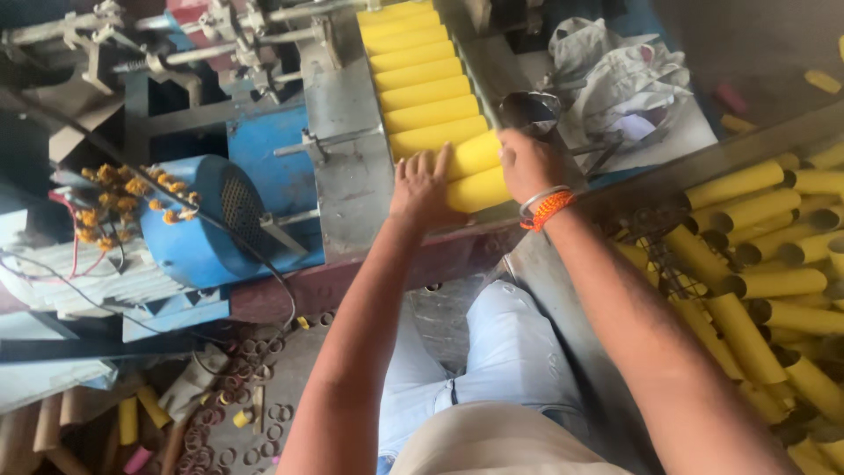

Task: The person repeatedly picks up yellow cylindrical objects from a wire basket and places them onto a conveyor belt. The action is continuous and repetitive, with the person handling the cylinders one by one.

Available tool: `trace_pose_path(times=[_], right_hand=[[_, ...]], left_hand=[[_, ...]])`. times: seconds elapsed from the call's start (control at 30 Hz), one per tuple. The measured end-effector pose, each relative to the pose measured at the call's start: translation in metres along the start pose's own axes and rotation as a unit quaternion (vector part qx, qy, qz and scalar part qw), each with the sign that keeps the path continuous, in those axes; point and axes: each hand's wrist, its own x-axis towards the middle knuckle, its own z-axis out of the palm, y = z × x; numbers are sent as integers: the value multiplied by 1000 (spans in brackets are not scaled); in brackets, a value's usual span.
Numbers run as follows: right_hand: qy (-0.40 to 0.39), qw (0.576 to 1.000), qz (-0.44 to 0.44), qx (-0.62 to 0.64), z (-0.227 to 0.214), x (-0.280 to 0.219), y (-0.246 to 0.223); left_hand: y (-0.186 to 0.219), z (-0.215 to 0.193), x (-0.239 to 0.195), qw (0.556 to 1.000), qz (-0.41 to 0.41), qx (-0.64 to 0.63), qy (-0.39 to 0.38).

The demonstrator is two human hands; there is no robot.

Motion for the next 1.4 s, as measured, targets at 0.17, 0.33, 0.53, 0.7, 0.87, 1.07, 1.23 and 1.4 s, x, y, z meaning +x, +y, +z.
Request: trace_pose_path(times=[0.17,0.33,0.53,0.7,0.87,1.07,1.23,1.4], right_hand=[[-5,990,75,117,-43,-51,72],[55,945,245,208,-116,-181,207],[-84,913,398,-8,-86,-319,293],[-141,932,312,-124,-36,-320,308],[-319,868,360,-126,-47,-280,315],[-275,929,151,-197,-51,-248,260],[-428,880,113,-174,13,-216,208],[-397,889,156,-166,26,-227,206]], left_hand=[[-6,15,-2,988,28,153,4],[20,-1,-13,987,111,86,80],[150,14,-39,931,292,-218,24],[228,46,-34,960,201,-138,-138],[232,59,-33,972,127,-196,19],[230,62,-37,958,142,-235,77],[234,59,-36,955,138,-244,99],[224,62,-40,924,195,-306,119]])
